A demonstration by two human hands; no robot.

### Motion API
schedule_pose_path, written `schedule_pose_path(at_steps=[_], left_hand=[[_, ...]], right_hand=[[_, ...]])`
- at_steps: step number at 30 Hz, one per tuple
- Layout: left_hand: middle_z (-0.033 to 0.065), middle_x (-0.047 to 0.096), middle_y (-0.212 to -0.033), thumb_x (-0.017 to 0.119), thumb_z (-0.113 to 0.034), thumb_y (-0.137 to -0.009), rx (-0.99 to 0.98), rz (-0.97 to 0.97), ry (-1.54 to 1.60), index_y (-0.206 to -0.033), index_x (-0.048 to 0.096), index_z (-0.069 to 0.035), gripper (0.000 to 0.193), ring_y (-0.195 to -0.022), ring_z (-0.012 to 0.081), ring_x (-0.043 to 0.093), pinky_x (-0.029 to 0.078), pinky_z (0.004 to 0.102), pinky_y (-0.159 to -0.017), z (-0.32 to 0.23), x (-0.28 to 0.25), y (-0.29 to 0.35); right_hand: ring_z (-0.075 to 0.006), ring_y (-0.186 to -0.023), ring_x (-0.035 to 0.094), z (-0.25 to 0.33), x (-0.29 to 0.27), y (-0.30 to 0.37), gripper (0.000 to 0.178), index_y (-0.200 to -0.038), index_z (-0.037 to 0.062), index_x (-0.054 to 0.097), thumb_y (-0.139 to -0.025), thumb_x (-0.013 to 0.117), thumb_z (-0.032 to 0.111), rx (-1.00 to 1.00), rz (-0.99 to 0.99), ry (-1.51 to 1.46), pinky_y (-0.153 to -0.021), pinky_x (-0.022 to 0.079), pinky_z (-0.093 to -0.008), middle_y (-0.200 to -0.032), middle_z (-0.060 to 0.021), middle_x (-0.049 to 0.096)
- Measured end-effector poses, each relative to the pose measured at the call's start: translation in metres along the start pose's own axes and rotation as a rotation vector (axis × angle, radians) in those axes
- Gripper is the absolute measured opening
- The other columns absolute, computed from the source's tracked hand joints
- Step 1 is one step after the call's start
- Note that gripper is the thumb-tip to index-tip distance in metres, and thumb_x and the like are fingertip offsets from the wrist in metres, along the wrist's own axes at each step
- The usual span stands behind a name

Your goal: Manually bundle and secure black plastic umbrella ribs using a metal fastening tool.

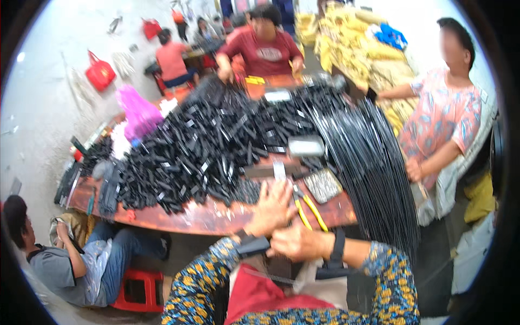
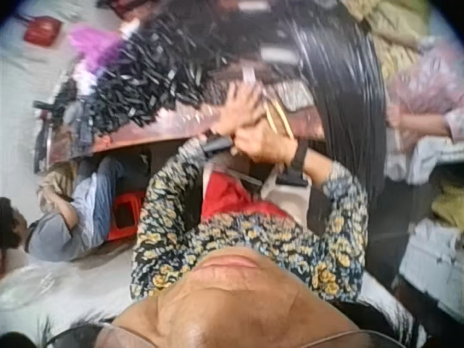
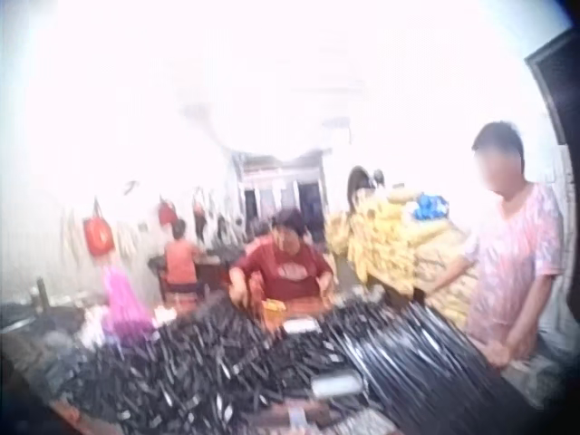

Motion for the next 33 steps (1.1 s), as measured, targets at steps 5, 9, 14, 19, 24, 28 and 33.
schedule_pose_path(at_steps=[5,9,14,19,24,28,33], left_hand=[[0.0254,0.035,-0.145,0.048,-0.044,-0.093,-0.080,0.117,0.111,-0.136,0.041,0.005,0.066,-0.139,0.0376,0.029,0.017,0.0563,-0.112,-0.006,-0.025,0.003],[0.0229,0.032,-0.148,0.044,-0.044,-0.095,-0.100,0.152,0.125,-0.138,0.040,0.004,0.064,-0.141,0.0334,0.025,0.012,0.0543,-0.114,-0.004,-0.010,-0.001],[0.0225,0.032,-0.148,0.044,-0.045,-0.095,-0.092,0.128,0.093,-0.139,0.039,0.003,0.065,-0.142,0.0320,0.025,0.012,0.0540,-0.115,0.007,-0.006,0.001],[0.0248,0.031,-0.148,0.044,-0.043,-0.095,-0.090,0.147,0.164,-0.140,0.038,-0.002,0.061,-0.141,0.0386,0.024,0.013,0.0589,-0.112,0.006,-0.010,-0.004],[0.0215,0.033,-0.148,0.045,-0.043,-0.096,-0.050,0.183,0.092,-0.139,0.038,0.003,0.064,-0.141,0.0328,0.025,0.013,0.0550,-0.114,0.001,-0.002,-0.006],[0.0232,0.036,-0.144,0.049,-0.039,-0.094,-0.035,0.137,0.120,-0.136,0.041,0.006,0.062,-0.138,0.0364,0.029,0.018,0.0584,-0.110,-0.005,-0.028,-0.009],[0.0290,0.033,-0.145,0.056,-0.038,-0.090,-0.025,0.120,0.118,-0.136,0.040,0.007,0.066,-0.138,0.0402,0.030,0.017,0.0605,-0.110,-0.002,-0.020,-0.004]], right_hand=[[-0.0161,-0.058,0.056,0.034,0.005,0.009,0.020,-0.073,0.0044,0.053,-0.082,0.064,0.019,-0.063,0.039,0.033,-0.047,0.047,-0.0283,-0.072,-0.0050,0.048],[-0.0200,-0.069,0.060,0.018,0.014,0.005,0.024,-0.082,0.0019,0.055,-0.073,0.069,0.019,0.092,0.328,0.072,-0.053,0.050,-0.0298,-0.083,-0.0087,0.052],[-0.0363,-0.086,0.064,-0.032,-0.041,-0.008,0.047,-0.107,0.0047,0.060,-0.072,0.073,0.033,0.279,0.634,-0.084,-0.070,0.054,-0.0448,-0.103,-0.0157,0.060],[-0.0334,-0.064,0.066,-0.174,-0.099,0.004,0.018,-0.076,0.0045,0.072,-0.076,0.065,0.021,0.781,0.116,0.152,-0.062,0.053,-0.0401,-0.068,-0.0166,0.065],[-0.0415,-0.079,0.066,-0.278,-0.082,0.040,0.014,-0.074,0.0003,0.070,-0.074,0.058,0.008,1.016,0.093,0.308,-0.070,0.053,-0.0470,-0.078,-0.0277,0.065],[-0.0431,-0.085,0.066,-0.319,-0.067,0.052,0.017,-0.082,-0.0047,0.069,-0.076,0.057,0.006,1.131,0.253,0.353,-0.072,0.053,-0.0499,-0.088,-0.0288,0.066],[-0.0409,-0.084,0.066,-0.322,-0.042,0.059,0.013,-0.079,-0.0006,0.069,-0.069,0.061,0.003,1.034,0.231,0.384,-0.073,0.053,-0.0471,-0.086,-0.0242,0.067]])
Point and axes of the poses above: each hand's wrist, its own y-axis away from the middle knuckle, its own x-axis out of the palm, z = x × y, the point moved 8 cm from there along -y, towards the middle knuckle
